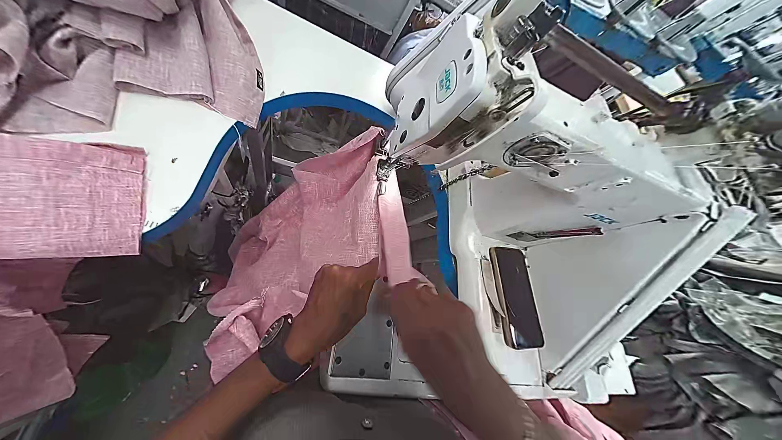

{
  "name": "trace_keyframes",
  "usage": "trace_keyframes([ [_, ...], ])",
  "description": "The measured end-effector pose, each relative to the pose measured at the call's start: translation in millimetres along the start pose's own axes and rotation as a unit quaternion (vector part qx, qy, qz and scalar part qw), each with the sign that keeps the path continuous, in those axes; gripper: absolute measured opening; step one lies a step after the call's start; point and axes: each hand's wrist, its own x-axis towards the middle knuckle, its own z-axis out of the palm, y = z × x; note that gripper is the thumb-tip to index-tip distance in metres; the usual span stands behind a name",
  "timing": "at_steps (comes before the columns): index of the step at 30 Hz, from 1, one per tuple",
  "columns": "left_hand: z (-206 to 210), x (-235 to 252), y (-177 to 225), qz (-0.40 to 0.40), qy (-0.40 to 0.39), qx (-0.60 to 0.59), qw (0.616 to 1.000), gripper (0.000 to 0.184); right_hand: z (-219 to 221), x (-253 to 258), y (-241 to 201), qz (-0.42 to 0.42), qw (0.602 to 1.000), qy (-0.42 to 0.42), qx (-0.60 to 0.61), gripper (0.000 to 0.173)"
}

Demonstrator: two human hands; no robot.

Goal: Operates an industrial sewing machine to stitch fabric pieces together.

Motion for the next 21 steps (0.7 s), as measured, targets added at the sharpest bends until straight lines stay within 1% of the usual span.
trace_keyframes([
  [1, 4, -2, -5, -0.002, 0.009, -0.012, 1.000, 0.023, 8, 3, -16, 0.020, 0.998, -0.006, 0.052, 0.018],
  [3, 5, 3, -17, -0.031, -0.004, -0.087, 0.996, 0.026, 22, 13, -27, 0.054, 0.992, -0.019, 0.111, 0.019],
  [5, 6, 13, -31, -0.067, -0.023, -0.192, 0.979, 0.028, 26, 23, -22, 0.062, 0.988, -0.051, 0.128, 0.019],
  [7, 12, 25, -38, -0.075, -0.014, -0.237, 0.968, 0.028, 29, 32, -14, 0.063, 0.988, -0.076, 0.119, 0.019],
  [11, 23, 50, -46, -0.081, 0.006, -0.258, 0.963, 0.029, 34, 47, -1, 0.087, 0.984, -0.092, 0.122, 0.020],
  [13, 26, 59, -48, -0.079, 0.016, -0.256, 0.963, 0.030, 39, 49, 7, 0.096, 0.983, -0.072, 0.137, 0.021],
  [15, 19, 54, -39, -0.088, 0.002, -0.208, 0.974, 0.032, 32, 40, 12, 0.104, 0.985, -0.041, 0.133, 0.021],
  [16, 13, 49, -30, -0.091, -0.010, -0.180, 0.979, 0.034, 23, 36, 13, 0.099, 0.988, -0.031, 0.112, 0.020],
  [17, 8, 40, -23, -0.089, -0.018, -0.158, 0.983, 0.034, 17, 32, 8, 0.093, 0.991, -0.030, 0.093, 0.019],
  [19, 8, 26, -19, -0.074, -0.012, -0.135, 0.988, 0.029, 25, 22, -9, 0.081, 0.994, -0.028, 0.064, 0.016],
  [20, 9, 24, -23, -0.080, -0.020, -0.165, 0.983, 0.028, 32, 20, -16, 0.080, 0.995, -0.032, 0.055, 0.015],
  [21, 10, 29, -31, -0.091, -0.031, -0.224, 0.970, 0.029, 34, 26, -17, 0.084, 0.994, -0.052, 0.054, 0.015],
])
